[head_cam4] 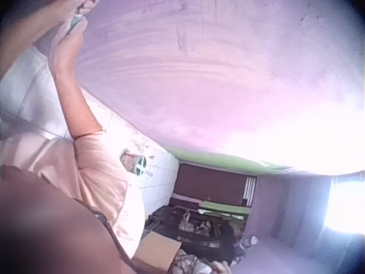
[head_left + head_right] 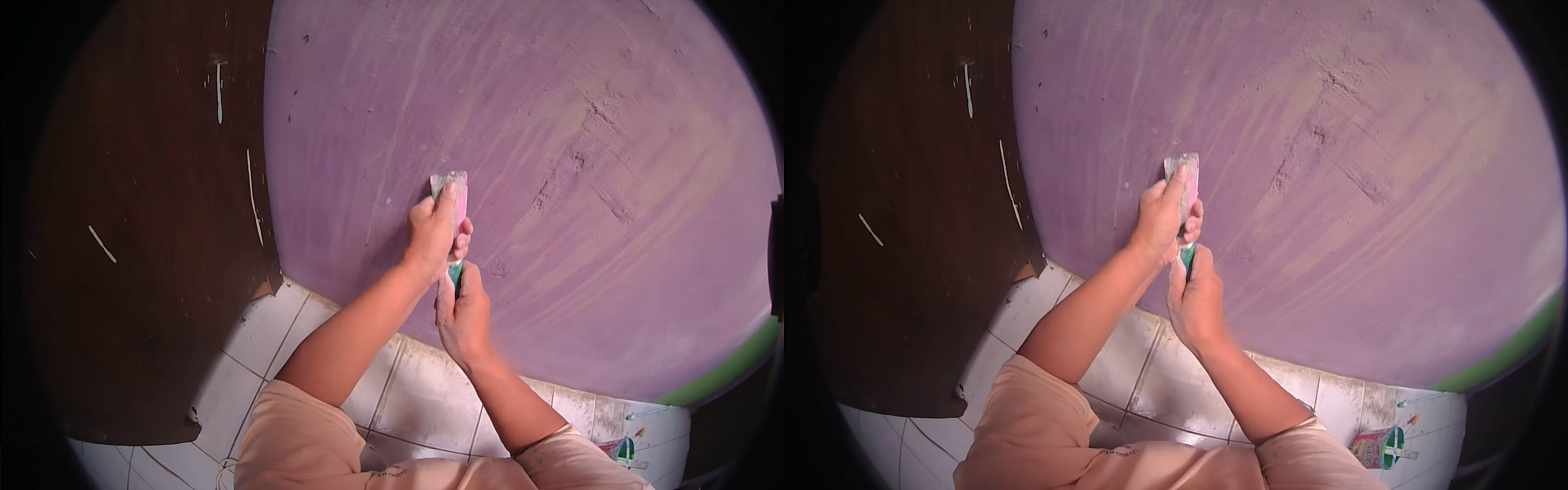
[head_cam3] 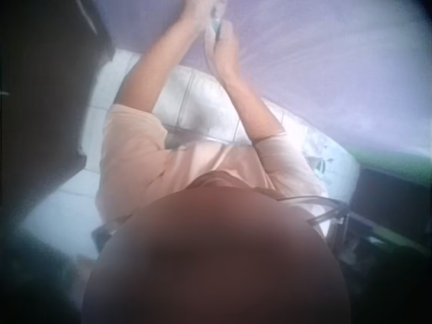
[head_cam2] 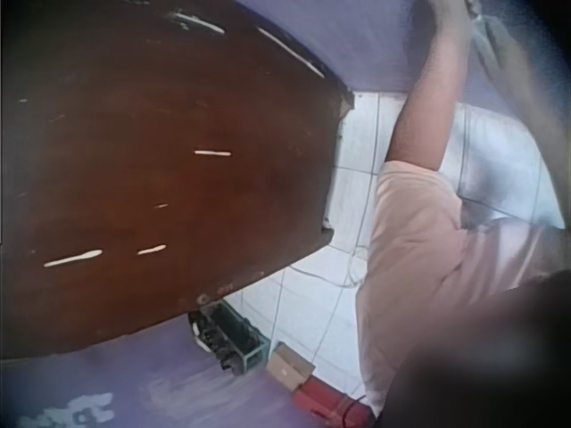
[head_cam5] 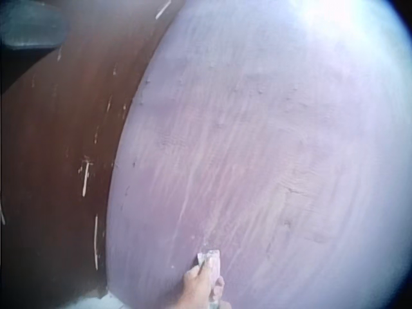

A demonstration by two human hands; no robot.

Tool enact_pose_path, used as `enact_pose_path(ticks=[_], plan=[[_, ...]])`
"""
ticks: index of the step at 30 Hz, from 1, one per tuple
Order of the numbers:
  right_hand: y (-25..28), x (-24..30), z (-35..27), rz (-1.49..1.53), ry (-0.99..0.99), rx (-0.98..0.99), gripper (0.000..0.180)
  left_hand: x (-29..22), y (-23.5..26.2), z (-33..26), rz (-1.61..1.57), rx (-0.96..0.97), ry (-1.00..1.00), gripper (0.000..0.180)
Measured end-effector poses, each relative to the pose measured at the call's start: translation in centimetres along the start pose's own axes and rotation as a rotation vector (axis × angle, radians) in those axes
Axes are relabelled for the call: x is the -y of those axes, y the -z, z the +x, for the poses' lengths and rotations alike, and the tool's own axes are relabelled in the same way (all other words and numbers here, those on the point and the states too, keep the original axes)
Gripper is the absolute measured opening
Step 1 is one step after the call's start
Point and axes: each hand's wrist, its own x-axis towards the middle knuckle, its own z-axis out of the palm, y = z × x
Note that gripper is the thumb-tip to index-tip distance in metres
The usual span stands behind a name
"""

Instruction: The person smooths a purple wall surface using a sanding block and a putty knife. They alternate between sanding and scraping motions to even out the wall texture, working across different sections of the wall.

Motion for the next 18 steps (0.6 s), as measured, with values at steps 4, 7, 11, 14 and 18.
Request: enact_pose_path(ticks=[4, 7, 11, 14, 18], plan=[[0.0, -0.8, -0.7, -0.046, -0.012, -0.001, 0.018, 1.6, 1.0, 0.0, -0.026, 0.013, -0.001, 0.043], [-0.3, 0.2, 0.2, -0.087, 0.043, -0.012, 0.018, 0.6, 1.2, 0.6, -0.056, 0.024, -0.044, 0.043], [-0.4, -0.7, 1.0, -0.068, 0.093, -0.053, 0.019, -0.2, 0.3, 1.0, -0.035, -0.024, -0.055, 0.042], [-0.8, 1.8, 2.7, -0.007, 0.052, -0.061, 0.020, -1.9, 0.1, 1.5, -0.006, -0.042, -0.100, 0.041], [-0.2, 1.9, 2.7, -0.012, 0.074, -0.038, 0.020, -2.6, 0.3, 0.7, 0.285, -0.071, -0.158, 0.044]])
